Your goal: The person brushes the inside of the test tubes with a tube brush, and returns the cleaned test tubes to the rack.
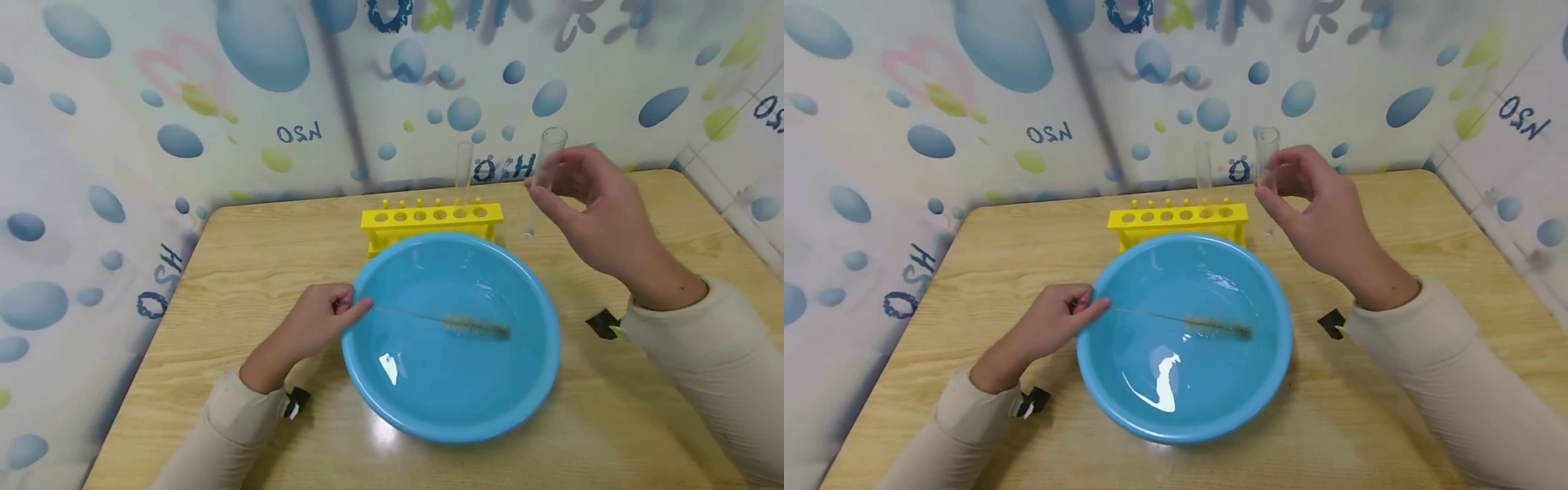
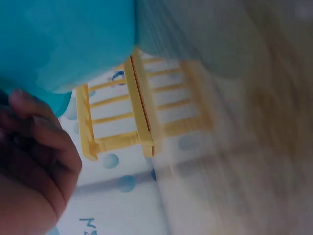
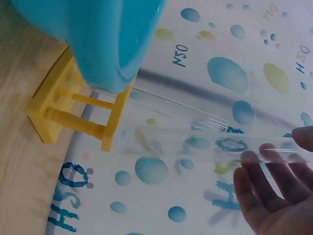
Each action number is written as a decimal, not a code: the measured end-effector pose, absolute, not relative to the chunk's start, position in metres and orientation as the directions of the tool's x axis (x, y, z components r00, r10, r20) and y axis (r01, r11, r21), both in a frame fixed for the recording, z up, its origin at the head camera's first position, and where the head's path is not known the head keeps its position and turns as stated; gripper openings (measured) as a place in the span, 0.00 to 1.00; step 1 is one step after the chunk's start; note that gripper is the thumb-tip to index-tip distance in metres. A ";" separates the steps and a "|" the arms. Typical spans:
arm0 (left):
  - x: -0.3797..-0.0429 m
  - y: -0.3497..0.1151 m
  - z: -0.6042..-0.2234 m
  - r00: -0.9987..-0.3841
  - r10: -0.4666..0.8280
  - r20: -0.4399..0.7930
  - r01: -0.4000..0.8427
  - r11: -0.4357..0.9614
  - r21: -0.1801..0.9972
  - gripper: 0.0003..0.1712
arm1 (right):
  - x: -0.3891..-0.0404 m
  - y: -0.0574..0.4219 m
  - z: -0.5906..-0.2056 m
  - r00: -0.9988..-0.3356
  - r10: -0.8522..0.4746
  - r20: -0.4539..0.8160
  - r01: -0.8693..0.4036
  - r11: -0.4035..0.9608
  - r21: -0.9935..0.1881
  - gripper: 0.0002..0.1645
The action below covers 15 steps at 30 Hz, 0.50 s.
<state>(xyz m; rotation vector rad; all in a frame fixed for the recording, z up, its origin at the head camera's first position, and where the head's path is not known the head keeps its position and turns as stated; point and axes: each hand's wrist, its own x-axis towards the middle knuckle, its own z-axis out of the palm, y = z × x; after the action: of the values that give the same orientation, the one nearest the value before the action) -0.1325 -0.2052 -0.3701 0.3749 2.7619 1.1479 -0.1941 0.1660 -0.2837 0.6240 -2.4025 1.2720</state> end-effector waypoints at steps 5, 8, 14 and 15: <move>-0.129 -0.202 -0.364 -0.969 0.242 -0.051 0.147 0.728 0.670 0.29 | -0.214 0.150 -0.270 -0.811 -0.255 0.526 -0.573 0.523 -0.631 0.18; -0.128 -0.202 -0.362 -0.971 0.234 -0.055 0.140 0.736 0.663 0.29 | -0.230 0.142 -0.266 -0.829 -0.266 0.493 -0.551 0.545 -0.633 0.19; -0.129 -0.203 -0.363 -0.974 0.224 -0.045 0.135 0.722 0.679 0.29 | -0.255 0.132 -0.276 -0.902 -0.262 0.343 -0.431 0.550 -0.715 0.22; -0.129 -0.203 -0.364 -0.974 0.222 -0.045 0.133 0.719 0.682 0.29 | -0.256 0.131 -0.279 -0.911 -0.264 0.317 -0.413 0.558 -0.719 0.22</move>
<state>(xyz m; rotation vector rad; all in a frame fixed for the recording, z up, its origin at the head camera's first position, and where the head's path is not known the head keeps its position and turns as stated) -0.1291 -0.2032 -0.3638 0.2895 2.7979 1.0951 -0.2564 0.1313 -0.2787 0.5744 -2.6172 1.2767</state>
